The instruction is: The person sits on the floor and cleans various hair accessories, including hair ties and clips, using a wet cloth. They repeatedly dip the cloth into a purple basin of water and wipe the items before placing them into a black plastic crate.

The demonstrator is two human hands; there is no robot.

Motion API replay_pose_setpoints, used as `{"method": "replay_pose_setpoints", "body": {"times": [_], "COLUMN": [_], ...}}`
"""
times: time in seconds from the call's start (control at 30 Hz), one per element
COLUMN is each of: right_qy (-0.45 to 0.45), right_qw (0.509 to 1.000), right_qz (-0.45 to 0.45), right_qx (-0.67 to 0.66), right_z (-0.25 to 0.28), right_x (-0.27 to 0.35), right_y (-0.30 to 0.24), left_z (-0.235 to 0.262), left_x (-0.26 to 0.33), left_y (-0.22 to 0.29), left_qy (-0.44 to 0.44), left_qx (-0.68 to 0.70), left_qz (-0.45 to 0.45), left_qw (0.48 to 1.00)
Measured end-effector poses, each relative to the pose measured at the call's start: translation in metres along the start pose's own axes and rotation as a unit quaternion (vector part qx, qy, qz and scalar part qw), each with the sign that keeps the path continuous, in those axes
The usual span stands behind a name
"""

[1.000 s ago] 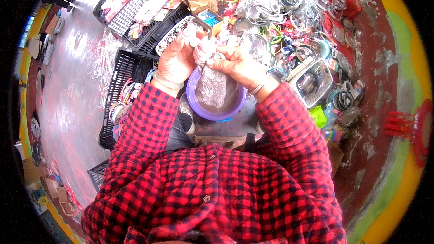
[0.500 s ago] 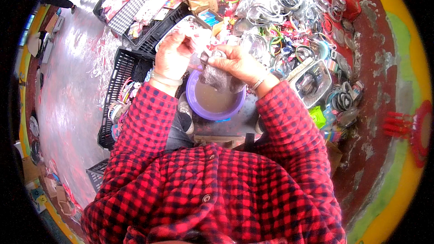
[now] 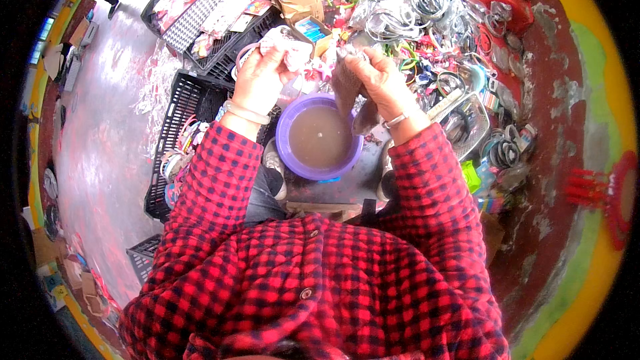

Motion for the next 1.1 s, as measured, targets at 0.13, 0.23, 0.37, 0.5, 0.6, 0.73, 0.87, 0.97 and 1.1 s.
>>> {"method": "replay_pose_setpoints", "body": {"times": [0.13,0.23,0.37,0.5,0.6,0.73,0.87,0.97,1.1], "right_qy": [-0.026,-0.044,0.006,0.056,0.072,0.054,0.054,0.057,0.056], "right_qw": [0.999,0.989,0.951,0.91,0.894,0.857,0.875,0.884,0.963], "right_qz": [0.026,0.113,0.272,0.333,0.354,0.392,0.347,0.338,0.194], "right_qx": [-0.012,0.089,0.147,0.241,0.265,0.331,0.334,0.317,0.177], "right_z": [-0.009,-0.012,-0.017,-0.021,-0.029,-0.039,-0.033,-0.029,-0.021], "right_x": [0.012,0.008,0.015,0.023,0.028,0.031,0.029,0.028,0.021], "right_y": [-0.024,-0.025,-0.035,-0.046,-0.05,-0.049,-0.047,-0.046,-0.027], "left_z": [-0.015,-0.023,-0.019,-0.021,-0.023,-0.027,-0.029,-0.036,-0.035], "left_x": [0.003,0.005,0.003,0.002,0.007,0.015,0.019,0.025,0.025], "left_y": [-0.011,-0.007,-0.014,-0.015,-0.018,-0.016,-0.019,-0.018,-0.025], "left_qy": [-0.084,-0.077,-0.069,-0.093,-0.069,-0.062,-0.098,-0.11,-0.117], "left_qx": [-0.049,-0.066,-0.11,-0.188,-0.157,-0.132,-0.126,-0.114,-0.126], "left_qz": [-0.007,-0.042,-0.037,-0.067,-0.044,-0.035,-0.027,-0.019,-0.02], "left_qw": [0.995,0.994,0.991,0.976,0.984,0.989,0.987,0.987,0.985]}}
Point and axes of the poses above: each hand's wrist, its own x-axis away from the middle knuckle, its own z-axis out of the back of the hand, y = z × x, the point moved 9 cm from there along -x, towards the middle knuckle, and after that the axes turned 10 degrees about y, right-handed, at the moved point
